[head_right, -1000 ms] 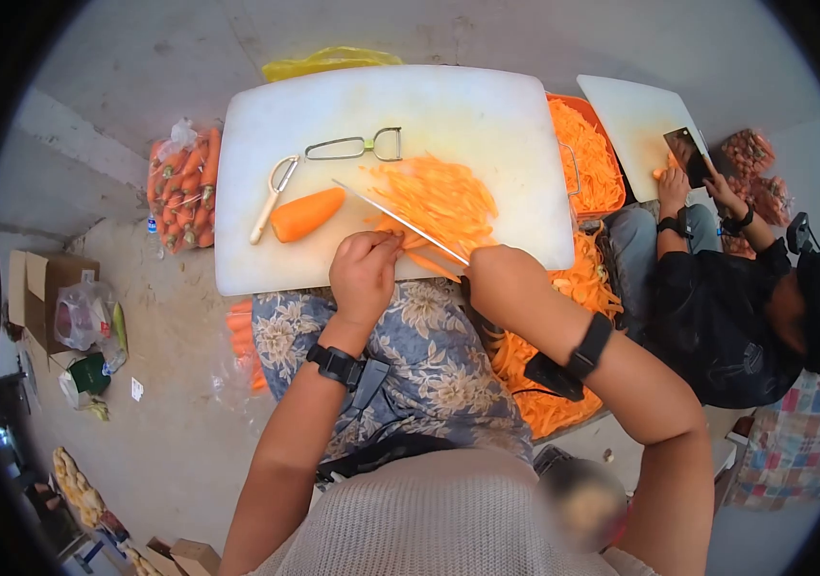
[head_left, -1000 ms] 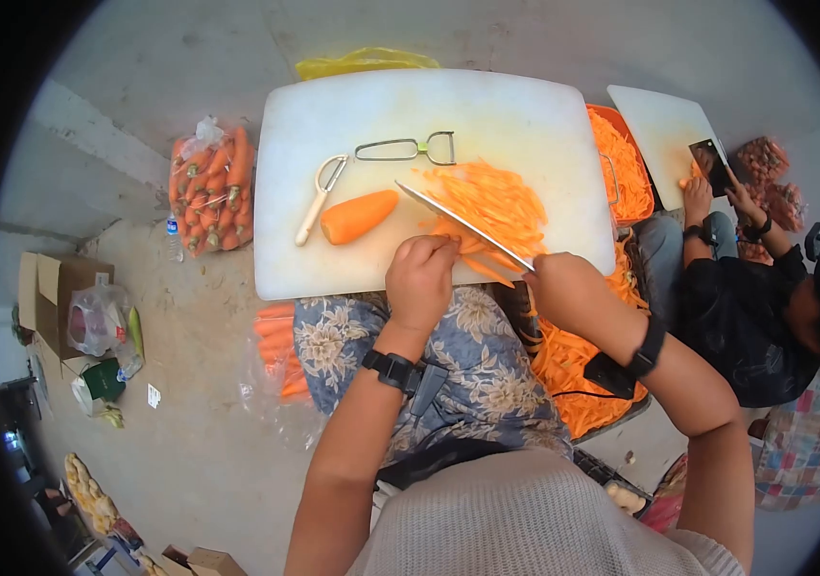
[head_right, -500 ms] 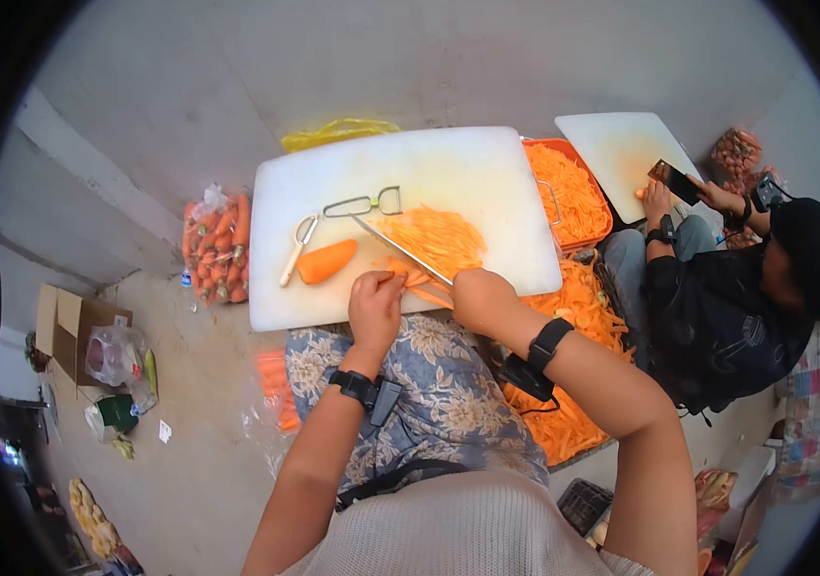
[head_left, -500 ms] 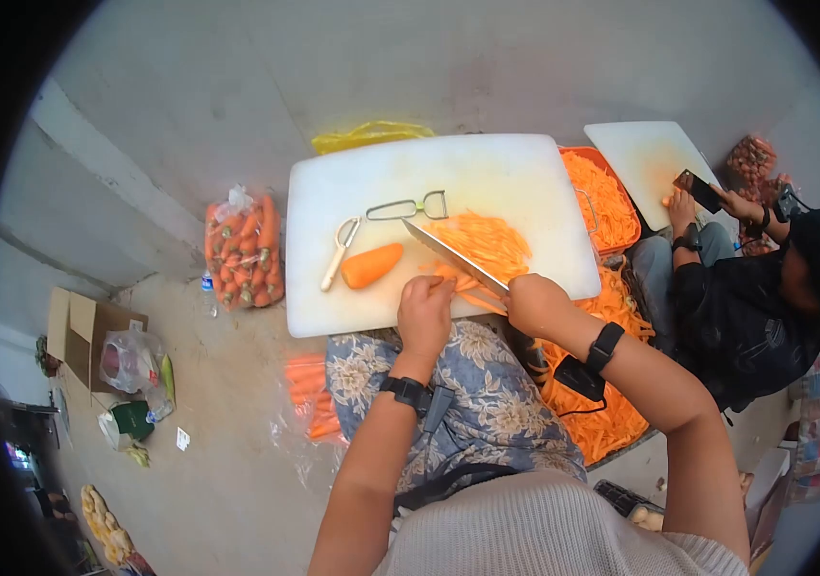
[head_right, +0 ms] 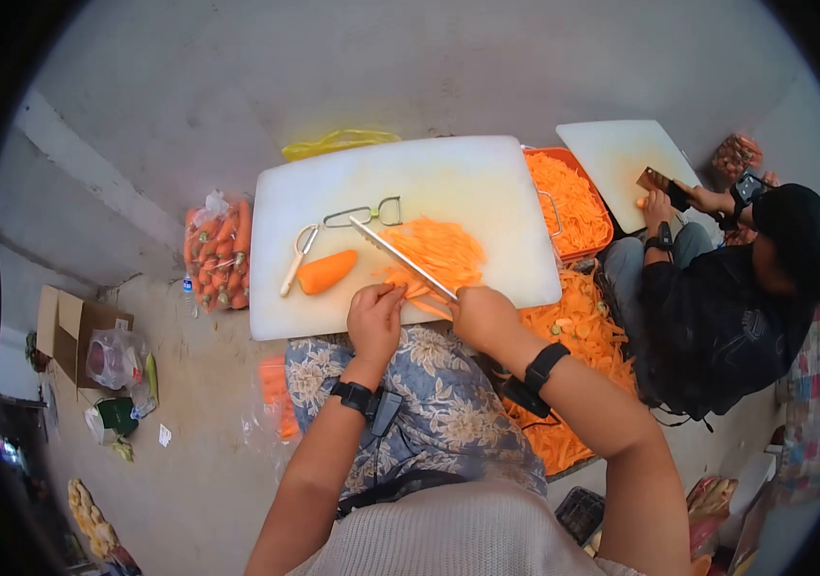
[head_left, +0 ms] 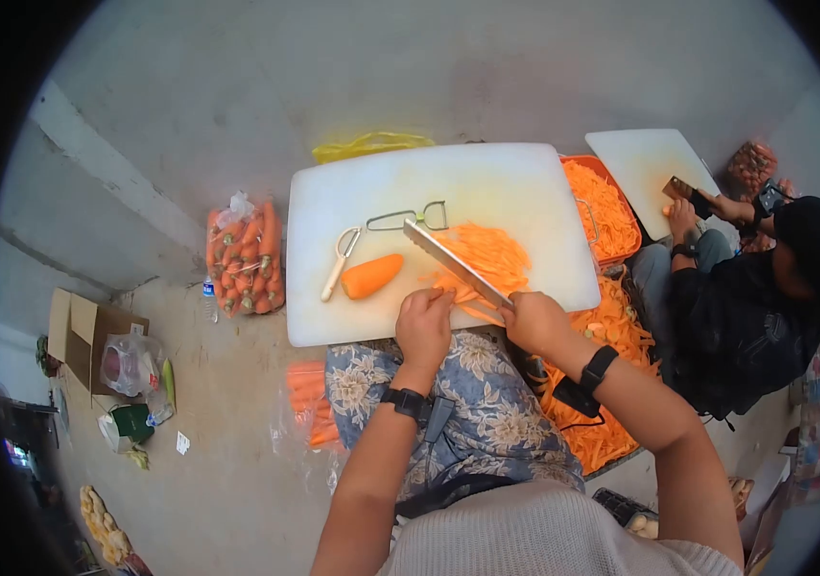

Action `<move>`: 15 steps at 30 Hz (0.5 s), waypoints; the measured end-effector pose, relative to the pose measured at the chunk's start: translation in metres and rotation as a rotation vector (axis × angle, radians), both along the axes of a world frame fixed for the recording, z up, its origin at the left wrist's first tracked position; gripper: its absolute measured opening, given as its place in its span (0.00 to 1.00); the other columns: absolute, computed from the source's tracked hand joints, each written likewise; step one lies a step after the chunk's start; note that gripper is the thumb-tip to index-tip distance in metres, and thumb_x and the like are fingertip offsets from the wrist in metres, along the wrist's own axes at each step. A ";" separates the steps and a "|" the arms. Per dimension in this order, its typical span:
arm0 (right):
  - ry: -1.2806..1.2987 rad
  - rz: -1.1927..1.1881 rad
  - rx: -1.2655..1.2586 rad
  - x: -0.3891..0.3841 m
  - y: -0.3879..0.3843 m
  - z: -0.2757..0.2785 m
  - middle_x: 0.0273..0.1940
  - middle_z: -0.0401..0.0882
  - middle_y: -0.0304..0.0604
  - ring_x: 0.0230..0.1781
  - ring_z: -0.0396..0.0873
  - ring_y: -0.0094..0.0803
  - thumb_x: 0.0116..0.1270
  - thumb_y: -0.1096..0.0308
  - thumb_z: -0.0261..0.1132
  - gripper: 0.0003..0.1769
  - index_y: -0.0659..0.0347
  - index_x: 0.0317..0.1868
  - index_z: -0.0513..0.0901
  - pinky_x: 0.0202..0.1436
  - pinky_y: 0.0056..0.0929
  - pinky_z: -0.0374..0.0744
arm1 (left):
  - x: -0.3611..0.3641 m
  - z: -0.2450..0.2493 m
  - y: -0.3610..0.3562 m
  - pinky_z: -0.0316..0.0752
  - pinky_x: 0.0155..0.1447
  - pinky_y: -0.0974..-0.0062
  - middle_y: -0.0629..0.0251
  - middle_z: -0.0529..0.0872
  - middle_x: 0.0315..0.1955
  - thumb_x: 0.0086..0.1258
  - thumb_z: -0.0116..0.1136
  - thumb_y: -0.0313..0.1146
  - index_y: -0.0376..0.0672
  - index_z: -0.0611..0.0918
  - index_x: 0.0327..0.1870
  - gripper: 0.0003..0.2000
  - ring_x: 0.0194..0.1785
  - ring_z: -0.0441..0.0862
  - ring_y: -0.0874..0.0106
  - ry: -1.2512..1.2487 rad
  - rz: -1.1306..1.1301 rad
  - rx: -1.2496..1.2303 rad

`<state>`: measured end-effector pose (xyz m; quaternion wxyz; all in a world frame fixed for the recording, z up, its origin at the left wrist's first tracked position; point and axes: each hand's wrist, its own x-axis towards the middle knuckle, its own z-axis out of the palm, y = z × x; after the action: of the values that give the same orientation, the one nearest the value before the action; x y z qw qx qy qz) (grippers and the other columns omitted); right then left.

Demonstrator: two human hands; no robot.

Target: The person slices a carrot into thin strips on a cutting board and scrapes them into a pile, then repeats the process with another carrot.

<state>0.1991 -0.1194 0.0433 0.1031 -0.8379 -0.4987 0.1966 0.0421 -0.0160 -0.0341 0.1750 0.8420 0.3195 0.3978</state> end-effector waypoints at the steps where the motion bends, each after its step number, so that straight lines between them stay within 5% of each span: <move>1: -0.044 0.046 0.028 -0.001 0.001 -0.001 0.30 0.83 0.59 0.33 0.83 0.54 0.65 0.59 0.63 0.16 0.66 0.31 0.84 0.40 0.47 0.81 | -0.002 -0.001 -0.001 0.77 0.51 0.65 0.64 0.84 0.39 0.60 0.64 0.26 0.47 0.88 0.41 0.09 0.47 0.80 0.61 0.004 0.004 0.000; 8: -0.049 0.111 0.163 0.006 0.007 0.012 0.27 0.82 0.61 0.31 0.82 0.57 0.66 0.60 0.63 0.17 0.67 0.30 0.83 0.38 0.48 0.80 | -0.004 -0.007 0.000 0.78 0.52 0.64 0.64 0.85 0.40 0.59 0.64 0.26 0.46 0.88 0.40 0.09 0.48 0.81 0.61 -0.047 -0.016 -0.022; 15: -0.078 0.201 0.024 0.001 -0.006 0.036 0.27 0.81 0.61 0.30 0.82 0.56 0.67 0.60 0.62 0.18 0.69 0.29 0.83 0.37 0.48 0.80 | -0.004 -0.004 0.000 0.78 0.51 0.64 0.64 0.86 0.40 0.59 0.64 0.25 0.45 0.87 0.40 0.09 0.48 0.82 0.60 -0.063 -0.028 0.003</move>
<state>0.2006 -0.1250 0.0796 0.0735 -0.7893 -0.5862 0.1672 0.0377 -0.0156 -0.0382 0.1893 0.8339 0.3014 0.4219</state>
